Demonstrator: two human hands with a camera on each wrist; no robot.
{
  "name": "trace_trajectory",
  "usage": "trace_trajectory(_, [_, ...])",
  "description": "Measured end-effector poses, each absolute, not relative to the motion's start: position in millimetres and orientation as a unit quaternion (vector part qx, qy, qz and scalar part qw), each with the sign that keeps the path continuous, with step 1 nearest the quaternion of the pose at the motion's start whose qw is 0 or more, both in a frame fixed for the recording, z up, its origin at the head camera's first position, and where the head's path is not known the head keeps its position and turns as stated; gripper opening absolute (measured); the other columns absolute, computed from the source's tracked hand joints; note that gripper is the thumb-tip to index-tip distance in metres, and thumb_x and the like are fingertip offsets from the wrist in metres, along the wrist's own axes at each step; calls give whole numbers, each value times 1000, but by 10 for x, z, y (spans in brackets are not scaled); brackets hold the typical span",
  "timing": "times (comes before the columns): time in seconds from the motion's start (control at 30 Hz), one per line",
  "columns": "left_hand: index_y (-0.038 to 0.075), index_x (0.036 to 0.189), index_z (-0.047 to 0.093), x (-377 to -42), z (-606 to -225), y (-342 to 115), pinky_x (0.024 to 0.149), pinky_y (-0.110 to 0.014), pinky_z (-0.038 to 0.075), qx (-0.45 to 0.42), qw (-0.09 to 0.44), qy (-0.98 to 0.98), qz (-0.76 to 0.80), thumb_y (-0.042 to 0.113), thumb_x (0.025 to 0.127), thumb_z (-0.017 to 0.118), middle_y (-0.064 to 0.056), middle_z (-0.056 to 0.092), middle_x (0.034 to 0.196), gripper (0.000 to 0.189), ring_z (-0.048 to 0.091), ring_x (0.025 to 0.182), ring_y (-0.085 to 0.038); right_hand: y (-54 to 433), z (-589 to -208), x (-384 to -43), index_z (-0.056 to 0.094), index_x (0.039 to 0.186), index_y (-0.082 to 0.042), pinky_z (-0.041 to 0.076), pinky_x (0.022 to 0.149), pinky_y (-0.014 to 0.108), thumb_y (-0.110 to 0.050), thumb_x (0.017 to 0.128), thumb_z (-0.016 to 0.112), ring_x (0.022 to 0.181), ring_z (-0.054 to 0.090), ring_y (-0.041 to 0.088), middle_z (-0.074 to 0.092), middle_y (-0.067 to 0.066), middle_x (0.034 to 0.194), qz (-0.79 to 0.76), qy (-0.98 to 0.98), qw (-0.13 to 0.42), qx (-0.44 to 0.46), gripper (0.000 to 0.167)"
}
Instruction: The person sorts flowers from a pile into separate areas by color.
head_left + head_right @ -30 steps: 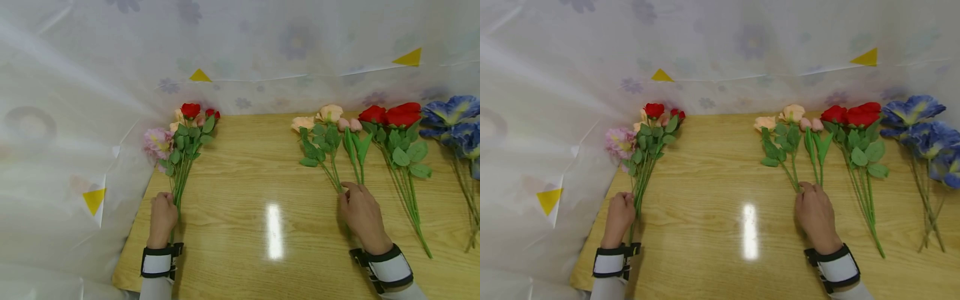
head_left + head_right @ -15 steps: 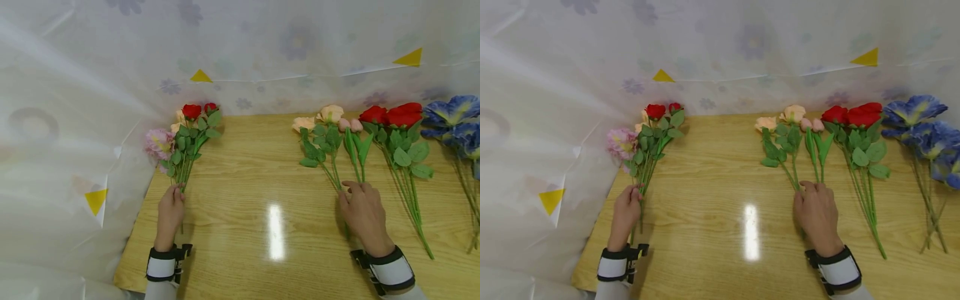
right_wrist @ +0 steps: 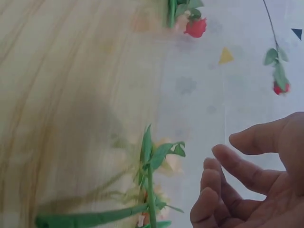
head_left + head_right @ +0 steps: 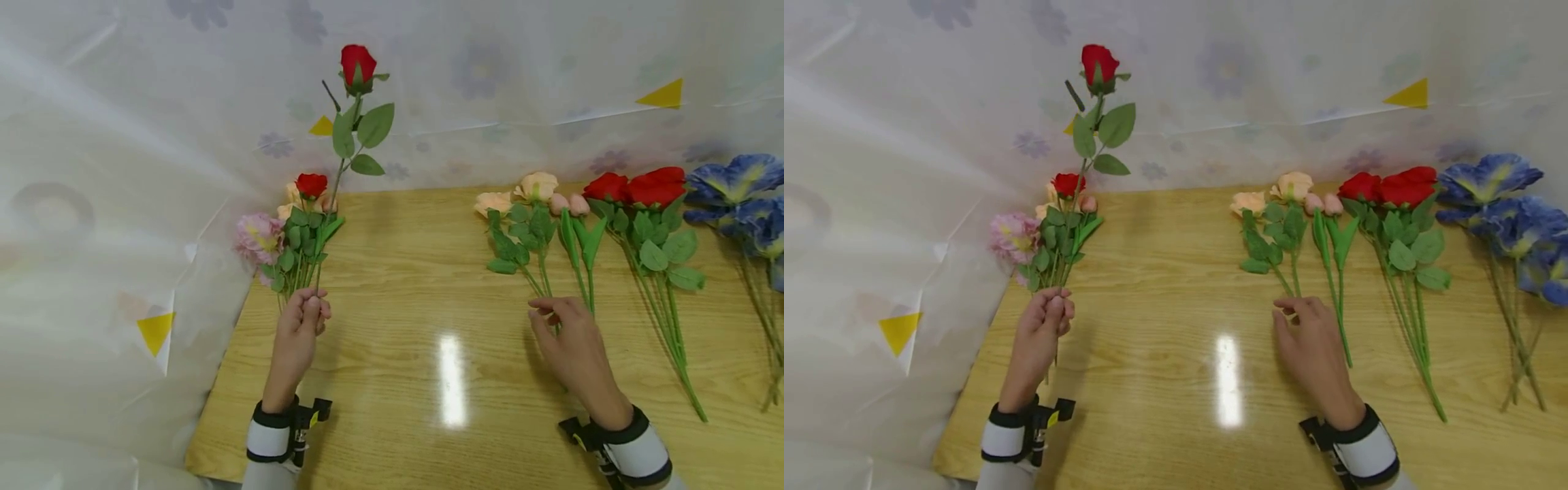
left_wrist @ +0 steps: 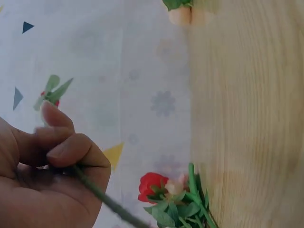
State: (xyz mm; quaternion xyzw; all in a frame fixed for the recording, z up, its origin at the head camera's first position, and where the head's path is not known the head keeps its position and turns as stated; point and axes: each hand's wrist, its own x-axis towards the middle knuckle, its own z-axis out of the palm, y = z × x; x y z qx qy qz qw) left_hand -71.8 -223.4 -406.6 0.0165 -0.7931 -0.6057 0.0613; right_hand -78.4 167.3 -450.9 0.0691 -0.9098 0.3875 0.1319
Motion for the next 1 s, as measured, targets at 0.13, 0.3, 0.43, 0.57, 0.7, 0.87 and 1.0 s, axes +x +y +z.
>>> trace_trajectory(0.13, [-10,123,47,-728,-4047,-2041,66,-21,51,-48,21,-763,-645,16,108,41,-5,63,94,31,58,74,-8,1610,-4484,-750,70,111,-4,43,66,17,-10,97,63,80,53,6,63,6,94,431,-889,116,103,17])
trace_trajectory(0.3, [-10,121,50,-757,-4049,-1744,79,-30,58,-123,-30,-738,-663,13,105,47,-24,66,103,28,68,88,-11,1435,-4419,-695,68,116,-7,50,75,17,-11,99,61,85,58,1,66,1,100,483,-861,65,147,18])
trace_trajectory(0.43, [-4,115,57,-777,-4055,-1484,88,-35,57,-147,-62,-727,-668,14,103,53,-24,67,107,22,68,98,-24,1276,-4365,-642,64,123,-11,55,84,25,-18,103,55,97,65,8,69,2,112,538,-828,-20,158,23])
trace_trajectory(0.57, [8,109,64,-777,-4070,-1229,92,-34,54,-163,-62,-762,-623,21,101,58,-10,69,106,17,67,103,-25,1145,-4339,-599,56,131,-9,56,89,31,-21,106,49,105,66,15,67,9,116,613,-761,-114,178,29])
trace_trajectory(0.7, [16,108,66,-771,-4112,-1022,93,-33,52,-181,-58,-785,-590,24,99,61,0,66,109,13,63,104,-14,1057,-4345,-571,52,135,-4,56,91,33,-19,108,40,106,66,19,64,15,117,659,-703,-167,207,32])
trace_trajectory(0.87, [16,107,68,-761,-4145,-886,91,-32,53,-209,-54,-779,-589,24,98,64,1,63,110,12,59,106,-12,1032,-4344,-523,54,117,0,56,81,31,-15,110,32,89,65,20,61,15,96,679,-677,-159,235,28])
trace_trajectory(1.0, [17,109,69,-742,-4133,-857,91,-34,54,-213,-54,-782,-584,26,99,62,3,64,115,15,58,109,-11,1039,-4347,-489,50,110,2,45,58,32,-10,110,29,63,46,22,46,12,77,691,-670,-121,242,25])
